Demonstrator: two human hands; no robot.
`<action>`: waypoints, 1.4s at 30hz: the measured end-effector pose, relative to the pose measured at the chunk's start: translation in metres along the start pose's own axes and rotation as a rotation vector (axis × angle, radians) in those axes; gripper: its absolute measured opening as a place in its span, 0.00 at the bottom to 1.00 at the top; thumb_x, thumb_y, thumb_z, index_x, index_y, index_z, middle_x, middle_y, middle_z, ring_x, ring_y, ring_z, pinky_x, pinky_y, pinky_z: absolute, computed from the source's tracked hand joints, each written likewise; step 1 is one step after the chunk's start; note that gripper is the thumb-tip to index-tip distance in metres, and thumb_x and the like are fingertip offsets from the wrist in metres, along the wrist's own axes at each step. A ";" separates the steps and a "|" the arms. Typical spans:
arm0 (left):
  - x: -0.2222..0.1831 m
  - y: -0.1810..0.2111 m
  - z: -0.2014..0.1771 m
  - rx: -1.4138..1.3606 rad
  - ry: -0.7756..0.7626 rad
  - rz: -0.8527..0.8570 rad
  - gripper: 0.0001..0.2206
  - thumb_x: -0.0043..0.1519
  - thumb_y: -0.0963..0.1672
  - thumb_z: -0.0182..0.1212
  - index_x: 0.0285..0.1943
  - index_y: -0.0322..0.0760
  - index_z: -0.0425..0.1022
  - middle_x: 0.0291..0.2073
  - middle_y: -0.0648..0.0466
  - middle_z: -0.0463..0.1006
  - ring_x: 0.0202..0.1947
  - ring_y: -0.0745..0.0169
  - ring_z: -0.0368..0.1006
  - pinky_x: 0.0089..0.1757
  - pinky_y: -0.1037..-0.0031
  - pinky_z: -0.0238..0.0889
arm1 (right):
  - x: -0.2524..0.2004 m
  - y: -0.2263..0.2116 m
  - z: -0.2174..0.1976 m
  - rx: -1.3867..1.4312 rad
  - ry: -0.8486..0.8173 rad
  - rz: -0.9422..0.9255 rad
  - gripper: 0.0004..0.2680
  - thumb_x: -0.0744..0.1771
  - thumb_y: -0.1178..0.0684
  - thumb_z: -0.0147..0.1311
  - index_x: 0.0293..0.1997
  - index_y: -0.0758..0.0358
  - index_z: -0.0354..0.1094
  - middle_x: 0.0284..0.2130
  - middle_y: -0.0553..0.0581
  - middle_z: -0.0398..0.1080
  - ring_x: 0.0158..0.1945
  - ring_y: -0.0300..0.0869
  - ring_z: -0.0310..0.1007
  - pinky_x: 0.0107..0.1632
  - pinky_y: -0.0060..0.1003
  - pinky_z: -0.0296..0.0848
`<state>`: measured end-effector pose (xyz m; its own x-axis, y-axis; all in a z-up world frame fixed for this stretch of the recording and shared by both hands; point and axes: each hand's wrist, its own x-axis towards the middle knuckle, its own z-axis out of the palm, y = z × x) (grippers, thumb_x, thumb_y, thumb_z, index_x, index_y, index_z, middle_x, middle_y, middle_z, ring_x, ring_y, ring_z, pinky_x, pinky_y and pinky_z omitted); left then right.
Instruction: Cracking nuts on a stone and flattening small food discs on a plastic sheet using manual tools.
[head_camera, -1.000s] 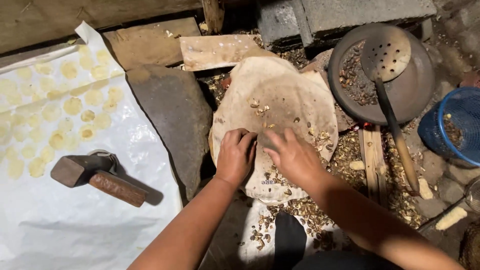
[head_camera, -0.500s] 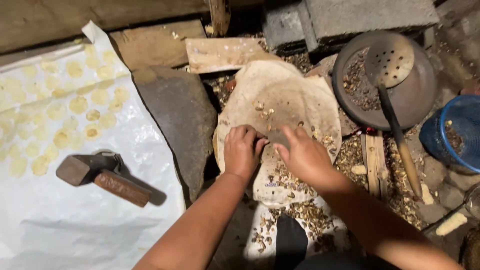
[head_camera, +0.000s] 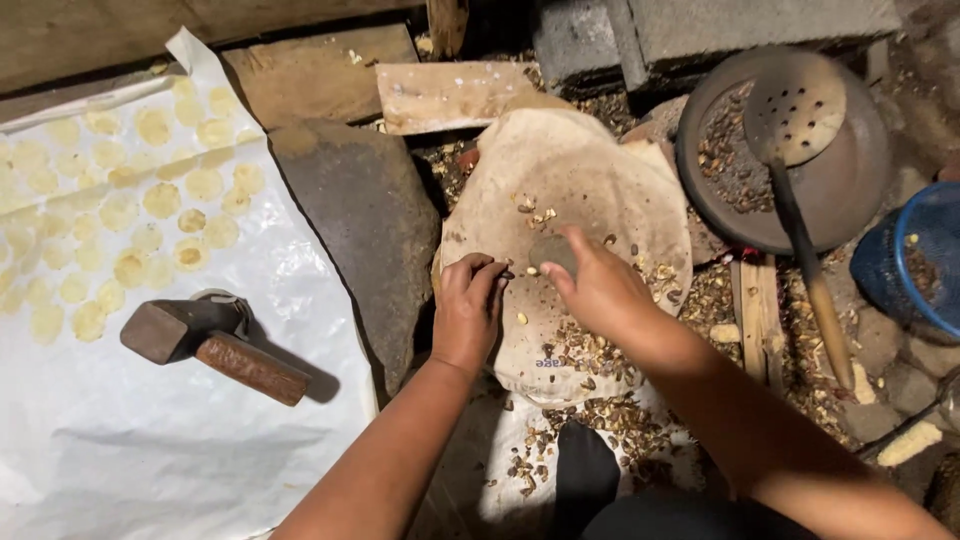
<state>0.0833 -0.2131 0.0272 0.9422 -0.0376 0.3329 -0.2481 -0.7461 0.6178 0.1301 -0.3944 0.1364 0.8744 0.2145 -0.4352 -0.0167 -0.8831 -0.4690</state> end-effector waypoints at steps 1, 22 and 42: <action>0.001 0.000 0.002 -0.009 0.003 -0.029 0.07 0.65 0.44 0.64 0.51 0.46 0.77 0.46 0.54 0.73 0.51 0.50 0.71 0.46 0.63 0.69 | -0.001 -0.002 0.000 -0.102 0.016 -0.063 0.18 0.69 0.43 0.47 0.67 0.52 0.55 0.50 0.72 0.70 0.49 0.69 0.76 0.49 0.63 0.74; 0.002 -0.001 -0.013 -0.078 -0.030 -0.081 0.08 0.69 0.43 0.58 0.56 0.42 0.73 0.49 0.53 0.71 0.53 0.48 0.72 0.46 0.60 0.75 | 0.030 0.012 0.018 -0.039 -0.025 -0.049 0.18 0.70 0.42 0.47 0.67 0.50 0.53 0.50 0.72 0.70 0.52 0.69 0.74 0.53 0.64 0.72; -0.012 -0.012 -0.017 0.074 -0.064 -0.099 0.05 0.68 0.47 0.61 0.50 0.50 0.77 0.42 0.57 0.72 0.45 0.52 0.72 0.45 0.63 0.65 | 0.016 0.005 0.032 -0.063 0.158 -0.221 0.18 0.69 0.45 0.51 0.65 0.56 0.58 0.44 0.70 0.69 0.42 0.73 0.76 0.42 0.65 0.76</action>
